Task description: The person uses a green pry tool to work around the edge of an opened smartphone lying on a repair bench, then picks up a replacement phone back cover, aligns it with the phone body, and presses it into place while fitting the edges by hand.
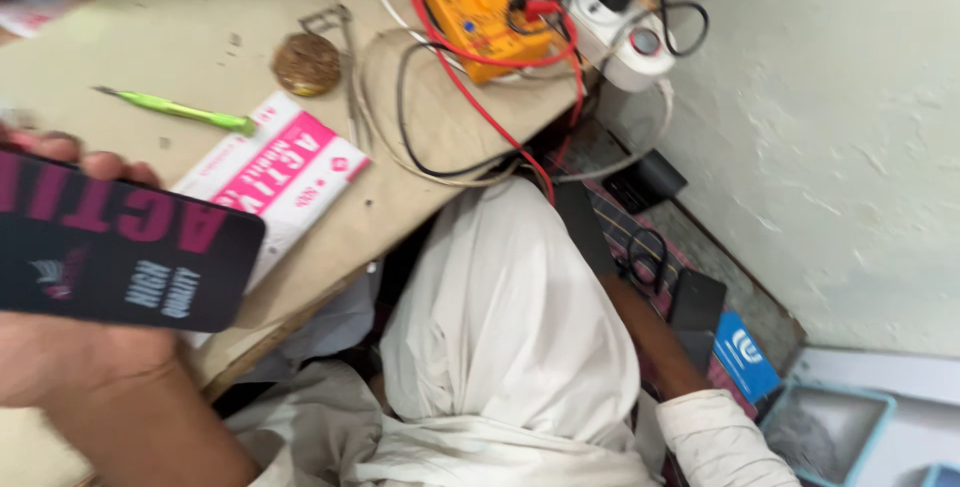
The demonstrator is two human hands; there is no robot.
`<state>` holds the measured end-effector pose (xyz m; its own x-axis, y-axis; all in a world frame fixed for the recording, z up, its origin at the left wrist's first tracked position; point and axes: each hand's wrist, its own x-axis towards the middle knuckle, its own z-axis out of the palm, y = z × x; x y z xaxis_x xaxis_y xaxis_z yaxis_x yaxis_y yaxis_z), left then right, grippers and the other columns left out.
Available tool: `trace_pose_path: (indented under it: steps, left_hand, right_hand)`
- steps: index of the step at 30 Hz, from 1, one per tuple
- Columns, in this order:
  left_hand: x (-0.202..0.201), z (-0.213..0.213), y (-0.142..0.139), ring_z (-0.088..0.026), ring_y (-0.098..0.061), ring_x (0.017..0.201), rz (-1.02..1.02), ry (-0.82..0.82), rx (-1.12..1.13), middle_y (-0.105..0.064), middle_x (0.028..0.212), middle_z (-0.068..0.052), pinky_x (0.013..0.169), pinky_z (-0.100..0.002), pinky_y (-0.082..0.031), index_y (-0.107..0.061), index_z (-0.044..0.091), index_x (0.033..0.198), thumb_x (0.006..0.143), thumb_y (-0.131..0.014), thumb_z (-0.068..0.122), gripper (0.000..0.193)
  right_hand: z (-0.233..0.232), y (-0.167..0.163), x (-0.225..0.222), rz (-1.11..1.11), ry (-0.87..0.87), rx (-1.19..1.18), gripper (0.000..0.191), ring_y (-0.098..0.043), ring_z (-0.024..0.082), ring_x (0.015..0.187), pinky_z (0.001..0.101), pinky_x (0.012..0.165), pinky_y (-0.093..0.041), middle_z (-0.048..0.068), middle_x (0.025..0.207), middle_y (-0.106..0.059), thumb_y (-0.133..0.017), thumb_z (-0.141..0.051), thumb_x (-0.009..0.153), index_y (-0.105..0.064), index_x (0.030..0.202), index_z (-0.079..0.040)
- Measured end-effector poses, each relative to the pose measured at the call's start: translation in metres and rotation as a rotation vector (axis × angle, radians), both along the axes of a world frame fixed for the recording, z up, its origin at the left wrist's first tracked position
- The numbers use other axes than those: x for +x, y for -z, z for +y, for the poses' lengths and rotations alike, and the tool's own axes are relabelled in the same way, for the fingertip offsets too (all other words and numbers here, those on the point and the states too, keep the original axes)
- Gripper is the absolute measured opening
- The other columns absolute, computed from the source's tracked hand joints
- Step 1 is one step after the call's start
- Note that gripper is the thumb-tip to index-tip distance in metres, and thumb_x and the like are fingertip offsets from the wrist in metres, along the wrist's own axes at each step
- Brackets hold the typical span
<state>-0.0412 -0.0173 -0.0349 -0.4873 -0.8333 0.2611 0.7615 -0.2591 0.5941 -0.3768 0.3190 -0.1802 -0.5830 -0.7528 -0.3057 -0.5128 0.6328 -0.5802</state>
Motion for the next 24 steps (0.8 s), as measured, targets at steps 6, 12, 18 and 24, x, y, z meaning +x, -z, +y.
trace_pose_path:
  steps: [6,12,18,24]
  left_hand:
    - [-0.003,0.008,0.01,-0.033,-0.064,0.109,-0.073,0.012,0.006,-0.063,0.119,-0.019,0.106,-0.048,-0.051,-0.051,-0.006,0.139,0.096,-0.048,0.068,0.085]
    - [-0.007,0.008,0.0,-0.034,-0.065,0.104,-0.088,-0.014,0.001,-0.065,0.116,-0.02,0.101,-0.049,-0.052,-0.053,-0.008,0.135,0.099,-0.047,0.069,0.085]
    - [-0.019,-0.004,-0.025,-0.036,-0.067,0.1,0.072,-0.201,0.078,-0.068,0.113,-0.021,0.096,-0.051,-0.054,-0.055,-0.009,0.131,0.102,-0.046,0.07,0.085]
    - [-0.038,0.0,-0.034,-0.036,-0.066,0.11,0.291,0.003,0.037,-0.067,0.12,-0.024,0.104,-0.05,-0.055,-0.051,-0.012,0.14,0.103,-0.04,0.078,0.098]
  right_hand:
    - [0.05,-0.01,-0.045,-0.104,0.328,0.166,0.027,-0.077,0.028,0.072,0.0382,0.066,-0.06,0.017,0.084,-0.079,-0.067,0.0,0.082,-0.078,0.106,-0.003]
    - [0.043,0.006,-0.021,0.149,0.202,0.14,0.018,-0.076,0.032,0.076,0.0416,0.071,-0.059,0.02,0.084,-0.076,-0.075,-0.012,0.078,-0.08,0.094,-0.005]
    - [0.019,0.024,-0.001,0.349,0.285,0.089,0.02,-0.074,0.03,0.076,0.0395,0.071,-0.058,0.018,0.085,-0.074,-0.075,-0.011,0.08,-0.078,0.098,-0.005]
    - [0.003,0.028,-0.005,0.374,0.331,0.067,0.021,-0.073,0.027,0.076,0.0374,0.07,-0.058,0.017,0.085,-0.073,-0.074,-0.011,0.082,-0.075,0.101,-0.004]
